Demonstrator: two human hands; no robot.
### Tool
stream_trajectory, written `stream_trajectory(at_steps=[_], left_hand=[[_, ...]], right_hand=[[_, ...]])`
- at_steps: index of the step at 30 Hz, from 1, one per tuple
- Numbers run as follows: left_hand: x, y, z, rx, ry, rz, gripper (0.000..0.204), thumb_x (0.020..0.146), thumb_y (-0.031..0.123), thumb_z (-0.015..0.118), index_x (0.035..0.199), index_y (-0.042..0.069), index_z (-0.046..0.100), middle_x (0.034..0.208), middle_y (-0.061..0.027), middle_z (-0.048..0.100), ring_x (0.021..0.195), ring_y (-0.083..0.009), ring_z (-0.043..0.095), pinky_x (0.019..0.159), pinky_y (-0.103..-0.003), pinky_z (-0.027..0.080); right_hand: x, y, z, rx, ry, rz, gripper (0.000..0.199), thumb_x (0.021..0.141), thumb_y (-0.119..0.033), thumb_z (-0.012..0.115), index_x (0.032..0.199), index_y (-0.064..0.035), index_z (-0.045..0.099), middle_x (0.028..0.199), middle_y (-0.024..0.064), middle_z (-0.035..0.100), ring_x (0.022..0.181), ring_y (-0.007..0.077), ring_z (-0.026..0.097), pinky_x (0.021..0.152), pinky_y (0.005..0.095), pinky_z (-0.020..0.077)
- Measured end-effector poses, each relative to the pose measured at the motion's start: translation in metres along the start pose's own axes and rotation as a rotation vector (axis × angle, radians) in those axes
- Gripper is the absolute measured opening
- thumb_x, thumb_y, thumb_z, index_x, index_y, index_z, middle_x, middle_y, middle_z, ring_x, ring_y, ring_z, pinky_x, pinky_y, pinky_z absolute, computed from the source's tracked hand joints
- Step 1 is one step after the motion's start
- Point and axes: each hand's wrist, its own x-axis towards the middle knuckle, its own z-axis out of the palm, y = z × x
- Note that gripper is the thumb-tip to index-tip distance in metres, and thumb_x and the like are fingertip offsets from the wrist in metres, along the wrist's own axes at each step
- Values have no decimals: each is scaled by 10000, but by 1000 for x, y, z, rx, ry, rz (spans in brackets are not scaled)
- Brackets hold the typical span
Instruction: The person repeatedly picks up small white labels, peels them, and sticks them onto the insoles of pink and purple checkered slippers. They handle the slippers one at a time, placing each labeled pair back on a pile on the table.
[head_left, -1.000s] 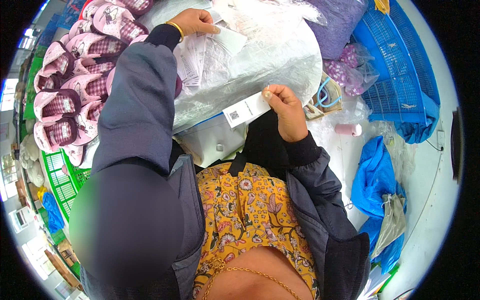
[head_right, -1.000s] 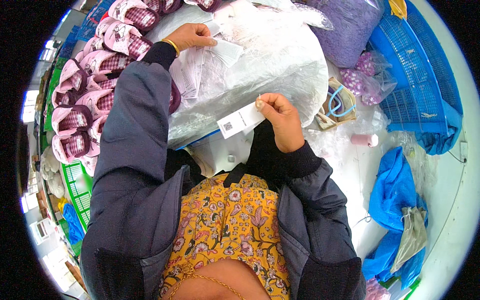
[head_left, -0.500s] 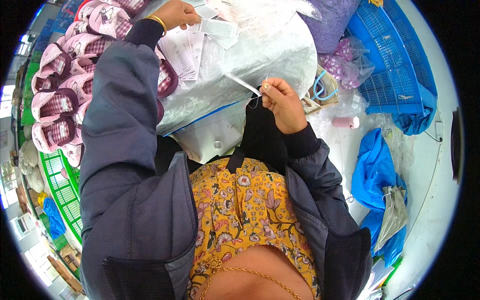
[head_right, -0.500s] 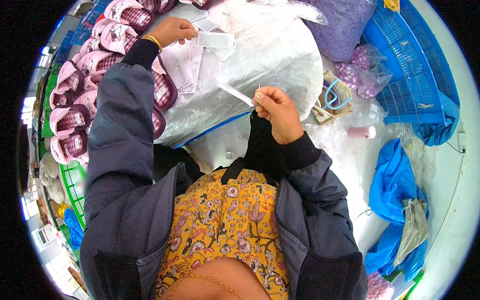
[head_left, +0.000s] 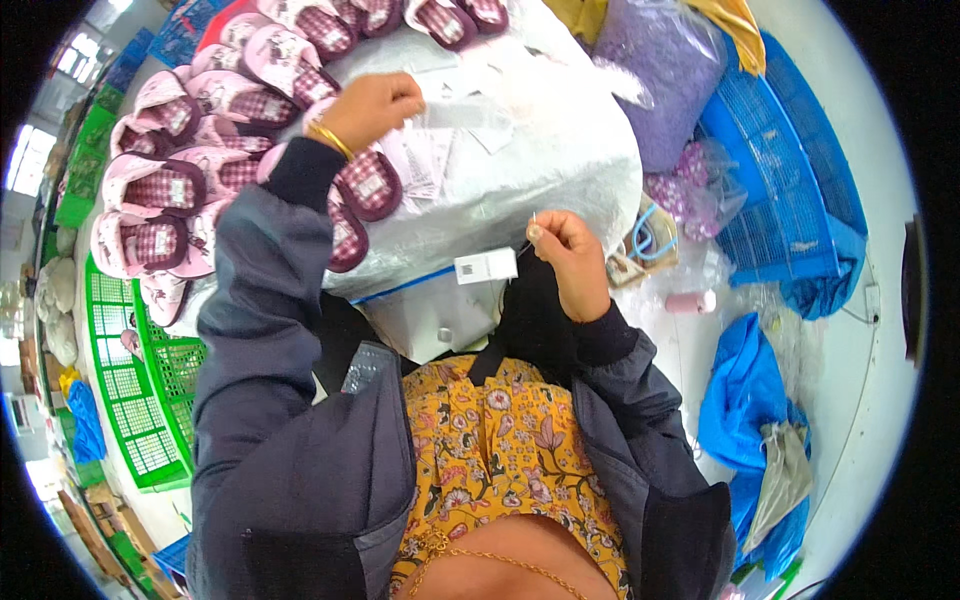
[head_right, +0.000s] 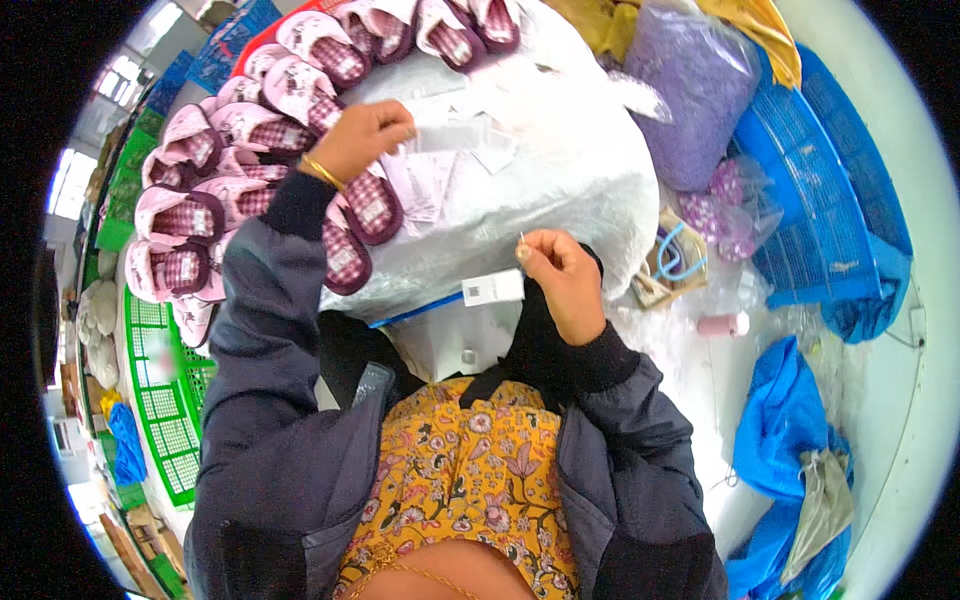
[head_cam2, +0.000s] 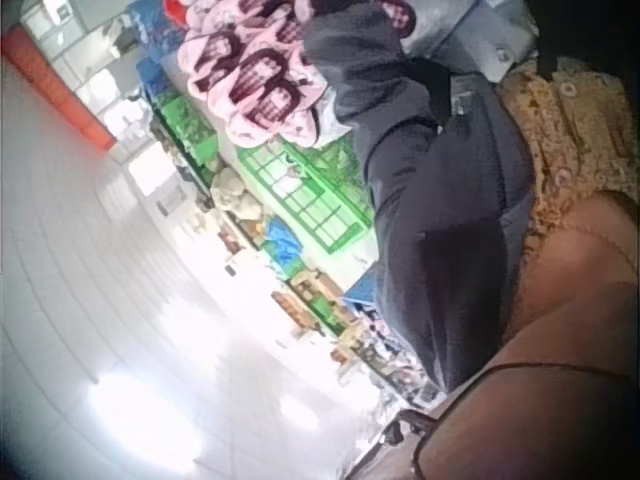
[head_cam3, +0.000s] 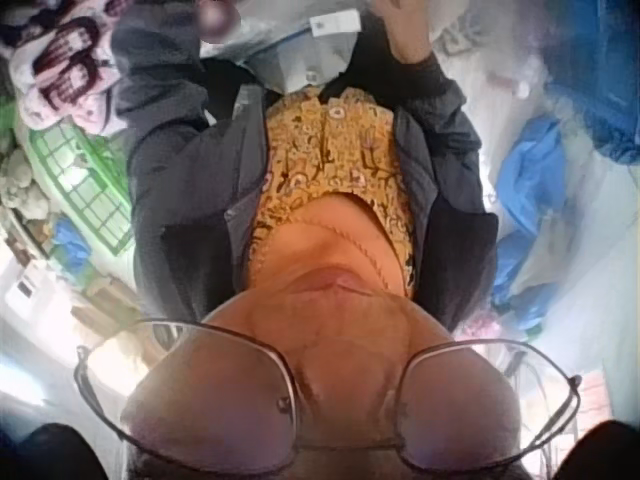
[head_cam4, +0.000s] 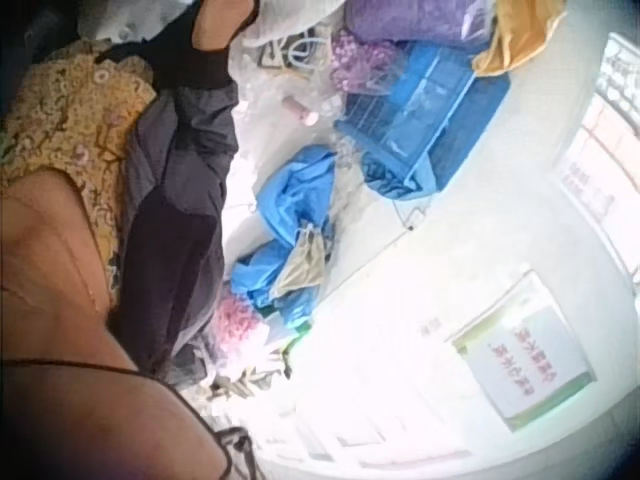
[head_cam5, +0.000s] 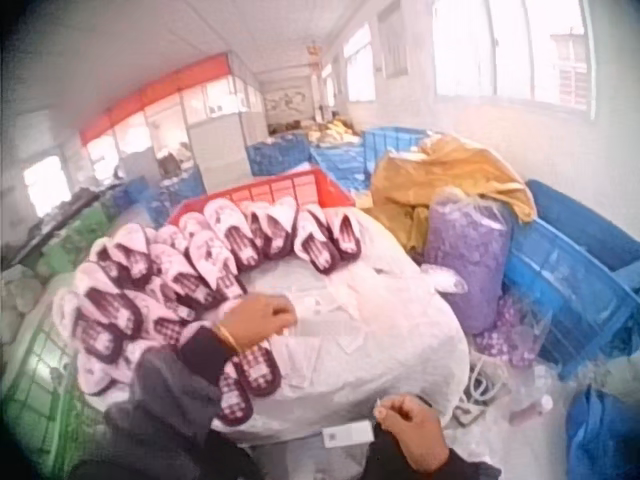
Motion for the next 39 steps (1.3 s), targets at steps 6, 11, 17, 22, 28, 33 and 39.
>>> stream_trajectory(at_steps=[6,11,17,22,28,33,39], left_hand=[[-43,13,23,-143,165,-117,196,931,184,604,967,-6,639,729,-66,645,615,-141,604,599,-298,479],[-52,0,30,-29,271,-68,224,909,150,587,1073,0,615,755,-155,661,672,-279,641,652,-375,496],[-69,10,26,9,258,19,242,929,128,559,1144,19,568,812,-172,674,769,-328,663,698,-395,500],[-85,31,32,-76,228,101,215,941,115,568,1133,20,558,861,-180,676,794,-328,669,698,-394,506],[-91,39,41,-150,225,101,216,934,93,577,1134,14,562,902,-193,686,821,-340,682,700,-380,522],[-92,40,43,-116,224,123,206,931,94,581,1122,18,561,916,-198,687,834,-356,681,699,-389,525],[-92,36,46,-113,221,122,203,929,92,585,1117,18,561,929,-195,688,834,-356,683,701,-390,529]], right_hand=[[5,-15,31,34,-99,-123,133,921,-96,669,1010,-3,638,861,-46,598,758,28,508,689,188,422],[18,-19,49,17,-147,-142,137,914,-85,666,1015,2,635,849,-45,599,743,32,499,680,190,420],[31,-46,71,-155,-168,-163,360,862,-83,704,1177,9,557,829,2,612,738,56,532,686,208,440],[46,-50,86,-99,-258,-108,574,821,-54,715,1314,39,436,830,27,617,755,81,558,700,221,452],[45,-51,93,-86,-285,-52,540,800,-27,721,1273,39,467,839,44,622,770,97,570,724,239,464],[47,-46,90,-83,-292,-39,511,795,-16,716,1247,37,485,839,45,623,769,97,570,724,243,466],[45,-45,89,-104,-309,-40,511,804,6,678,1273,39,478,845,22,594,760,80,528,680,220,426]])
